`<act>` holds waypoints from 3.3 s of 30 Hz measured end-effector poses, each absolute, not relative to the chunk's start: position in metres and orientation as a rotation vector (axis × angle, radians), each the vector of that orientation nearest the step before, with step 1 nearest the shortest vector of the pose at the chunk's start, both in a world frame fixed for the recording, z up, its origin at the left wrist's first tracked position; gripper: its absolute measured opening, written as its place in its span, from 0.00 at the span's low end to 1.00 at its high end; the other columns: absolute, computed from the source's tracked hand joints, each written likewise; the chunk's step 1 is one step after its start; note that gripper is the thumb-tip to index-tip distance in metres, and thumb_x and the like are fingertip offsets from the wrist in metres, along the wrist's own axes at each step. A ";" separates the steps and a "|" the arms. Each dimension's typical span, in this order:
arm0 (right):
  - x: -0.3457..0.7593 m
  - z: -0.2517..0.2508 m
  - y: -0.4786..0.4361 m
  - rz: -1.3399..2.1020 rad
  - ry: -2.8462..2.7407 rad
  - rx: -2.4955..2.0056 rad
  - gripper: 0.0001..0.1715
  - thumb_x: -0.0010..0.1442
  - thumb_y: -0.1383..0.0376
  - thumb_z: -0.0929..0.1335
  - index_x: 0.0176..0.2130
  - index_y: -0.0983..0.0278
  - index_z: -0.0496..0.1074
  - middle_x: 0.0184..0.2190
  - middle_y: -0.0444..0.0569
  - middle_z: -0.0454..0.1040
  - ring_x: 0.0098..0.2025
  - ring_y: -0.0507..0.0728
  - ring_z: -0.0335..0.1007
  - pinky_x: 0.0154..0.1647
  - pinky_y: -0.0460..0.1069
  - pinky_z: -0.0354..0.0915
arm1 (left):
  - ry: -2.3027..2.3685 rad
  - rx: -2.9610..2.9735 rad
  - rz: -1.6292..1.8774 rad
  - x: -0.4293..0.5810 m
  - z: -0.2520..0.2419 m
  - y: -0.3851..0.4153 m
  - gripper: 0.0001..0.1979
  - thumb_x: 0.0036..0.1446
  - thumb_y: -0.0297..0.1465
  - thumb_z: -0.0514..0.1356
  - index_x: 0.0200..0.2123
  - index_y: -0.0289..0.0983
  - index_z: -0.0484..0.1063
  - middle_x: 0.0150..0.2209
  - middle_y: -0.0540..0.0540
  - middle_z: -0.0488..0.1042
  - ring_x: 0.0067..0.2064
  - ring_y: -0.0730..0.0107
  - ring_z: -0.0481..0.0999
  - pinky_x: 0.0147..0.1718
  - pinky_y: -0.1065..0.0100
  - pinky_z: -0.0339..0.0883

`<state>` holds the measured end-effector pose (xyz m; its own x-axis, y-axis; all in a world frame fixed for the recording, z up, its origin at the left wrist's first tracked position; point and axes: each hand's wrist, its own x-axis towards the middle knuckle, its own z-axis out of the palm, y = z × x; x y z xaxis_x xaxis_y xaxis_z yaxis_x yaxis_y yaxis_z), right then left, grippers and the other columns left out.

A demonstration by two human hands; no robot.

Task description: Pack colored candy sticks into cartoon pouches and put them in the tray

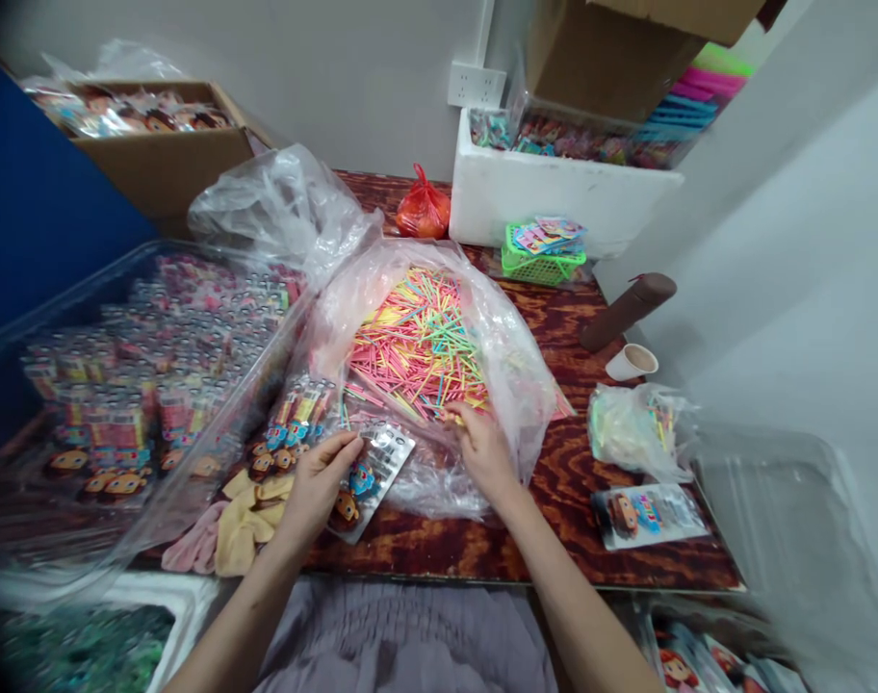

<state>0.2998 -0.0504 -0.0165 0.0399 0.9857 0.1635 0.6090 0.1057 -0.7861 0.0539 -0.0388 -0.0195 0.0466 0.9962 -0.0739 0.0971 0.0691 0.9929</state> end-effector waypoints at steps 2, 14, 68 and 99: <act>0.310 -0.012 -0.040 0.548 -1.751 -1.707 0.12 0.62 0.65 0.61 0.41 0.61 0.72 0.34 0.49 0.75 0.36 0.59 0.70 0.39 0.51 0.62 | 1.266 1.241 1.077 0.057 -0.017 -0.039 0.11 0.54 0.38 0.62 0.31 0.36 0.79 0.31 0.49 0.75 0.35 0.68 0.72 0.37 0.70 0.66; 0.303 -0.018 -0.038 0.495 -1.654 -1.802 0.15 0.62 0.67 0.60 0.37 0.60 0.74 0.33 0.48 0.77 0.35 0.58 0.70 0.37 0.49 0.61 | 1.186 1.255 1.052 0.067 -0.018 -0.041 0.10 0.55 0.37 0.62 0.30 0.36 0.78 0.28 0.50 0.73 0.33 0.70 0.71 0.33 0.72 0.64; 0.196 0.046 -0.071 1.111 -1.525 -1.266 0.18 0.65 0.60 0.65 0.54 0.55 0.69 0.52 0.50 0.73 0.54 0.60 0.68 0.56 0.54 0.63 | 1.100 0.887 1.162 0.042 0.003 -0.054 0.11 0.52 0.38 0.65 0.34 0.36 0.75 0.31 0.50 0.76 0.34 0.70 0.73 0.36 0.71 0.67; 0.292 -0.008 -0.030 -0.292 -2.355 -2.334 0.16 0.62 0.76 0.61 0.46 0.69 0.72 0.44 0.59 0.71 0.42 0.61 0.69 0.39 0.52 0.63 | 1.481 1.971 0.973 0.028 -0.025 -0.024 0.15 0.64 0.35 0.53 0.51 0.41 0.71 0.55 0.41 0.70 0.59 0.56 0.67 0.58 0.51 0.61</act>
<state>0.2920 -0.0296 -0.0084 -0.0079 0.9999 -0.0097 0.9673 0.0102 0.2534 0.0281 -0.0235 -0.0253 0.1588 0.9550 0.2505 0.6087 -0.2944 0.7367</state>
